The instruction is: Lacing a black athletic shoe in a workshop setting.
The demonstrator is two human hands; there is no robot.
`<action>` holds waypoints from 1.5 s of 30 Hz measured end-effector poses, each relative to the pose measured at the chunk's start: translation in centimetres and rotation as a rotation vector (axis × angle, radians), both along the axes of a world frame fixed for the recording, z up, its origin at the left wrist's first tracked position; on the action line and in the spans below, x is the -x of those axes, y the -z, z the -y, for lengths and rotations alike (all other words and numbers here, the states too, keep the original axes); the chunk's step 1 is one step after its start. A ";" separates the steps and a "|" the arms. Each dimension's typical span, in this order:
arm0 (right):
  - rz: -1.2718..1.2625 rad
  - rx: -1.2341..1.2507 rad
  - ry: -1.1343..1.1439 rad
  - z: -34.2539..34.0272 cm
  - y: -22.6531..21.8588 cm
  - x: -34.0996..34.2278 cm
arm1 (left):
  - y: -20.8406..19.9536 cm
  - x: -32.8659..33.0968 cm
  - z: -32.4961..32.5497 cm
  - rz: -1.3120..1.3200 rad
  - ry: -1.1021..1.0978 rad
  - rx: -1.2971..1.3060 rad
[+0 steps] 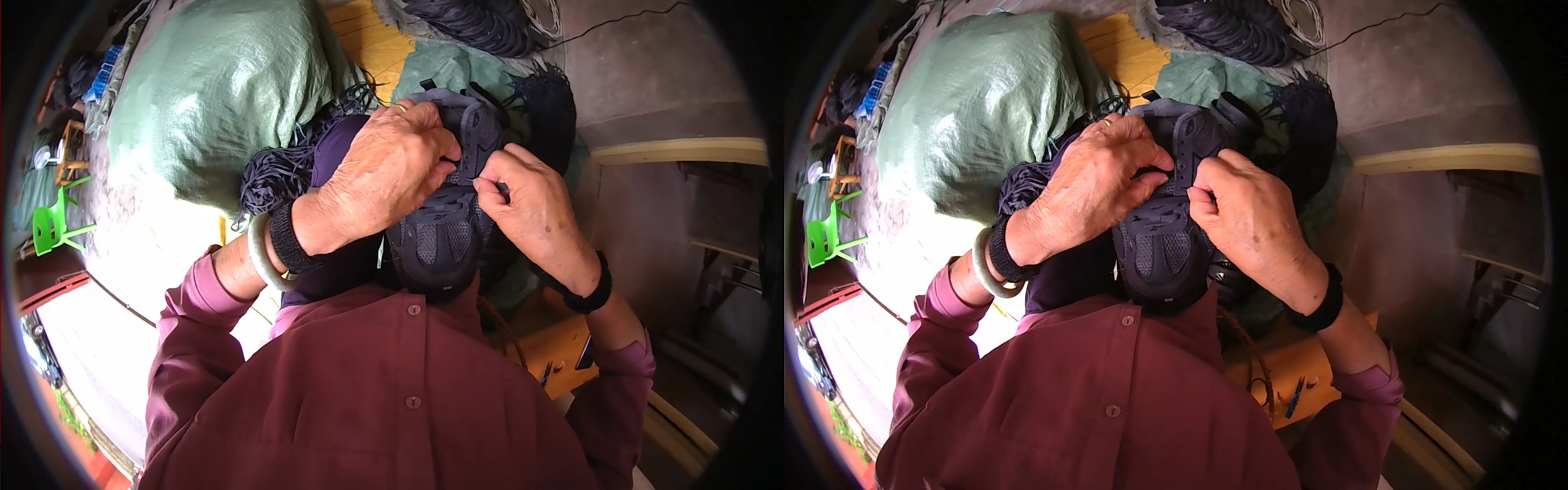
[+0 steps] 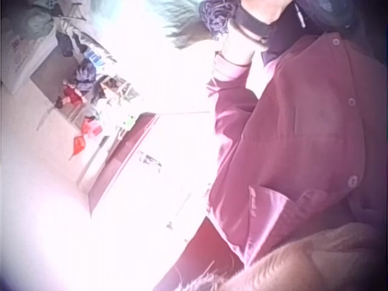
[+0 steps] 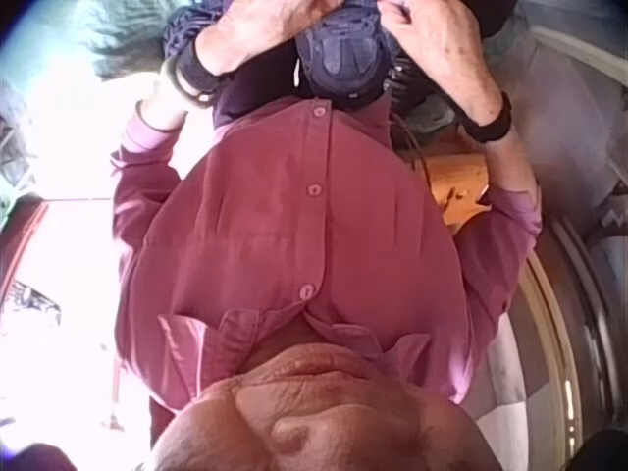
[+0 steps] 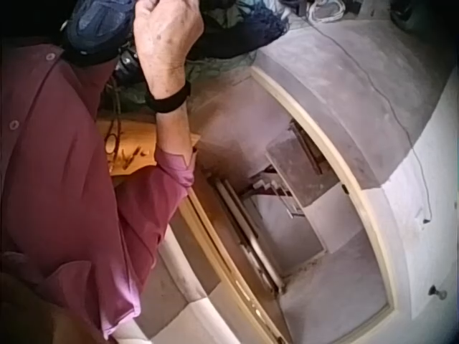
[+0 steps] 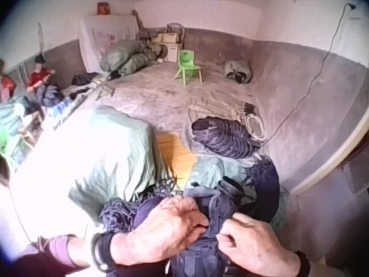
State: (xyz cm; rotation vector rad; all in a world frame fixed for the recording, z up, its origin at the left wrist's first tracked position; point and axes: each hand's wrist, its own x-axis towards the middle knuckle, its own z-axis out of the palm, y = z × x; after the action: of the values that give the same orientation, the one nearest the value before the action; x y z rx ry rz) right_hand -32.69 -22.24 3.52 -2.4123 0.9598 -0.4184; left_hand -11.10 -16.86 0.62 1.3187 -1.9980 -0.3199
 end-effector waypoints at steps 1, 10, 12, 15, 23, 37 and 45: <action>-0.037 0.061 -0.015 -0.1 -0.2 -0.1 | 0.5 0.2 0.2 -0.081 -0.003 -0.056; 0.044 -0.081 0.111 -0.5 1.2 0.1 | 1.4 1.9 0.2 -0.211 -0.043 -0.047; -0.089 -0.365 0.175 -0.2 0.2 0.5 | 1.5 1.4 0.2 -0.209 0.015 -0.075; -0.076 -0.452 0.127 0.7 0.6 1.3 | 0.9 1.1 0.2 -0.084 0.043 -0.093; 0.064 -0.572 0.045 1.1 2.2 1.7 | -0.1 1.2 1.1 0.086 0.091 -0.182; -0.011 -0.734 -0.140 3.7 1.9 2.9 | -0.3 -16.6 -1.3 0.207 -0.426 -0.125; -0.019 -0.734 -0.152 4.0 1.0 2.3 | 4.9 -32.0 -9.7 0.561 -0.725 -0.376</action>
State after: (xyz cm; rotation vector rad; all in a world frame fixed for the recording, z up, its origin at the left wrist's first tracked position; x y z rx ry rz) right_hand -35.03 -26.22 2.54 -1.7966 0.7546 0.0244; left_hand 20.89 -7.16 -4.28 2.4757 -1.7484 0.0377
